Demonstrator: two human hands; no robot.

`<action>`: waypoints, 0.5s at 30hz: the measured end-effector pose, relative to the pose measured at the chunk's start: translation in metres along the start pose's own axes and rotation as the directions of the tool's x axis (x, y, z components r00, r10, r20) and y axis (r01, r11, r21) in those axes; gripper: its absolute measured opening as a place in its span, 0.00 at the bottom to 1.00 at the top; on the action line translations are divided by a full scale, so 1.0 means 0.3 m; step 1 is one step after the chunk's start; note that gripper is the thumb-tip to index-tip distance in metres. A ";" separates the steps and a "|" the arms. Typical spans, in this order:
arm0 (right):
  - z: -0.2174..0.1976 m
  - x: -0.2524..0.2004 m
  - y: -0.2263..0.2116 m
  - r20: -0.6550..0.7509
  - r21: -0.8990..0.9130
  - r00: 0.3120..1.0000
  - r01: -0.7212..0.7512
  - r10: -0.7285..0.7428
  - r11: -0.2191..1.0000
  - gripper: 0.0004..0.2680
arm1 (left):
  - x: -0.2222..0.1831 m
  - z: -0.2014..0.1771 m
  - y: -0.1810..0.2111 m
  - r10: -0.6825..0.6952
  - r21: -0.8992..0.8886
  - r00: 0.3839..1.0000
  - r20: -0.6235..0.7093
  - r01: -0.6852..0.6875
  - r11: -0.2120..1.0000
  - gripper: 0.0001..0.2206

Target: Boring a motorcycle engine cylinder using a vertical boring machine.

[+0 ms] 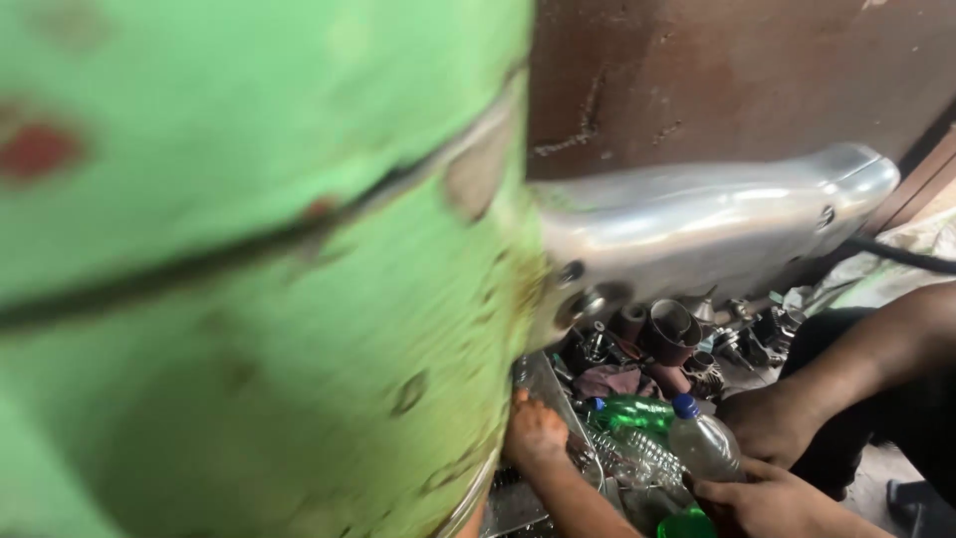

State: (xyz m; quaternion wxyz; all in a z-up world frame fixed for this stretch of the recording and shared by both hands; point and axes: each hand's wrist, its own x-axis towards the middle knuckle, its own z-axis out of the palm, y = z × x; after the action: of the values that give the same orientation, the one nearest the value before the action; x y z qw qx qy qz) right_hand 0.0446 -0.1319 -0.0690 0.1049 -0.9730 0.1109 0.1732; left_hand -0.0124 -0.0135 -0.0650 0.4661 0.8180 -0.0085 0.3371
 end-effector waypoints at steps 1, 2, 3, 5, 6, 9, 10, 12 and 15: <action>-0.017 -0.032 0.031 0.006 0.002 1.000 0.002 -0.002 1.000 0.19 | -0.030 -0.052 -0.008 0.035 0.029 0.999 0.013 -0.036 0.999 0.19; -0.037 -0.060 0.065 0.014 0.060 1.000 0.005 -0.006 0.998 0.25 | -0.057 -0.101 -0.013 0.070 0.058 0.997 0.027 -0.071 0.996 0.20; -0.069 -0.082 0.103 0.013 0.120 1.000 0.002 -0.004 0.993 0.32 | -0.074 -0.141 -0.014 0.111 0.079 0.993 0.043 -0.115 0.990 0.21; -0.067 -0.080 0.199 -0.055 0.156 0.998 -0.004 0.012 0.988 0.32 | -0.105 -0.142 -0.110 0.197 0.114 0.978 0.074 -0.204 0.972 0.22; -0.067 -0.077 0.249 -0.121 0.187 0.992 -0.004 0.027 0.982 0.33 | -0.118 -0.143 -0.159 0.241 0.129 0.966 0.090 -0.251 0.959 0.23; 0.211 0.124 0.430 -0.223 -0.003 0.970 0.099 -0.097 0.995 0.24 | -0.119 -0.093 -0.292 0.344 0.172 0.927 0.149 -0.367 0.914 0.25; 0.178 0.095 0.428 -0.222 -0.004 0.970 0.096 -0.095 0.995 0.24 | -0.070 -0.086 -0.308 0.376 0.186 0.912 0.166 -0.403 0.896 0.26; 0.115 0.034 0.409 -0.152 0.102 0.985 0.096 -0.080 0.990 0.18 | 0.040 -0.041 -0.273 0.435 0.218 0.877 0.205 -0.474 0.853 0.28; 0.013 -0.152 0.401 -0.188 0.328 0.982 0.083 -0.021 0.941 0.17 | 0.071 -0.077 -0.236 -0.333 0.473 0.847 0.413 0.113 0.874 0.25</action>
State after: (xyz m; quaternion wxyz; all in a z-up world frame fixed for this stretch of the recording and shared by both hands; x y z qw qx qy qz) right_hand -0.0289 -0.2374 -0.0761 0.2627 -0.9553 0.1218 0.0594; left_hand 0.0147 0.0509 -0.0989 0.2930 0.9532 0.0479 0.0578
